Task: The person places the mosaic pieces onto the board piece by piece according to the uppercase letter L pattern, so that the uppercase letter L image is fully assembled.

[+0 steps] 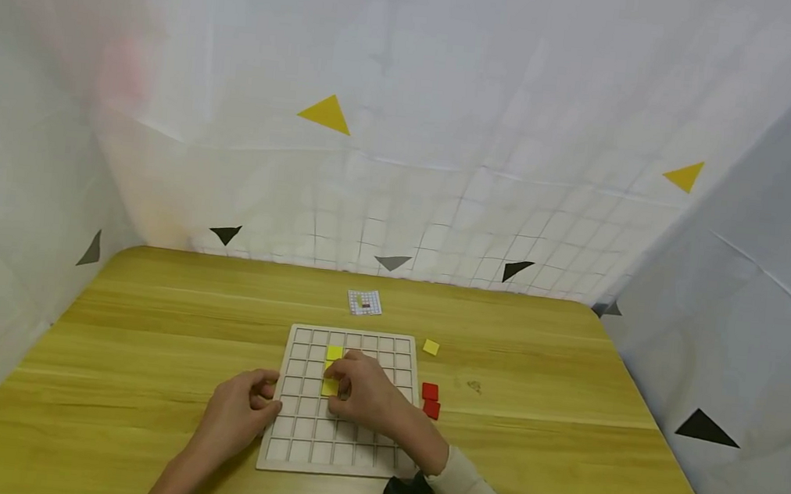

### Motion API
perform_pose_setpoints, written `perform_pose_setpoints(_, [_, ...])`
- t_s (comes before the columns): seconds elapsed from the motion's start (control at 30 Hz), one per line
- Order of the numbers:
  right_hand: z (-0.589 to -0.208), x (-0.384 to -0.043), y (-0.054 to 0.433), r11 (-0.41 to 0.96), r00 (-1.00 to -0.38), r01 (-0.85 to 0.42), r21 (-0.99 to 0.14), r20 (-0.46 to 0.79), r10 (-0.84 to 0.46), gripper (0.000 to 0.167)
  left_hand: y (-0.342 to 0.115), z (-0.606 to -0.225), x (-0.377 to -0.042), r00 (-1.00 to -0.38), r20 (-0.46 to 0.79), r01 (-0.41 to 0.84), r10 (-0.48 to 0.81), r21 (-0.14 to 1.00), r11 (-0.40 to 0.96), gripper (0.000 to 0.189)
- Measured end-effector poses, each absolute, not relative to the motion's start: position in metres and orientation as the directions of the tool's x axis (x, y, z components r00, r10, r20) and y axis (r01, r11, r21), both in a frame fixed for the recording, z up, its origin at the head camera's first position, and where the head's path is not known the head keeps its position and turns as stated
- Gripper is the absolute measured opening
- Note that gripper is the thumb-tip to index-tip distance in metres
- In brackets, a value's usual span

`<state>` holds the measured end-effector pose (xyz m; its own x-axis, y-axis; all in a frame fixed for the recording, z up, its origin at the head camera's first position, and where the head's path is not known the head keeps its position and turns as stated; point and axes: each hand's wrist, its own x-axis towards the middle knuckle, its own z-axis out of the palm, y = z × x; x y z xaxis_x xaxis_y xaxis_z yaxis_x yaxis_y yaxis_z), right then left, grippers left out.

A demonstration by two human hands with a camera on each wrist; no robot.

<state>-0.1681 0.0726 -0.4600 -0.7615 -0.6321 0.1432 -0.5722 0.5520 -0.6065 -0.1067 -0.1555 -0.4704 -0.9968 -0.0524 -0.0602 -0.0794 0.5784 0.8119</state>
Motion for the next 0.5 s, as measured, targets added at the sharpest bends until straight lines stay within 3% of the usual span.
perform_pose_setpoints(0.5, [-0.457,-0.165,0.087,0.551,-0.759,-0.6,-0.58,0.195,-0.621,0.027,-0.154,-0.471,-0.106,-0.997,-0.048,-0.072,-0.058,0.811,0.581,0.041])
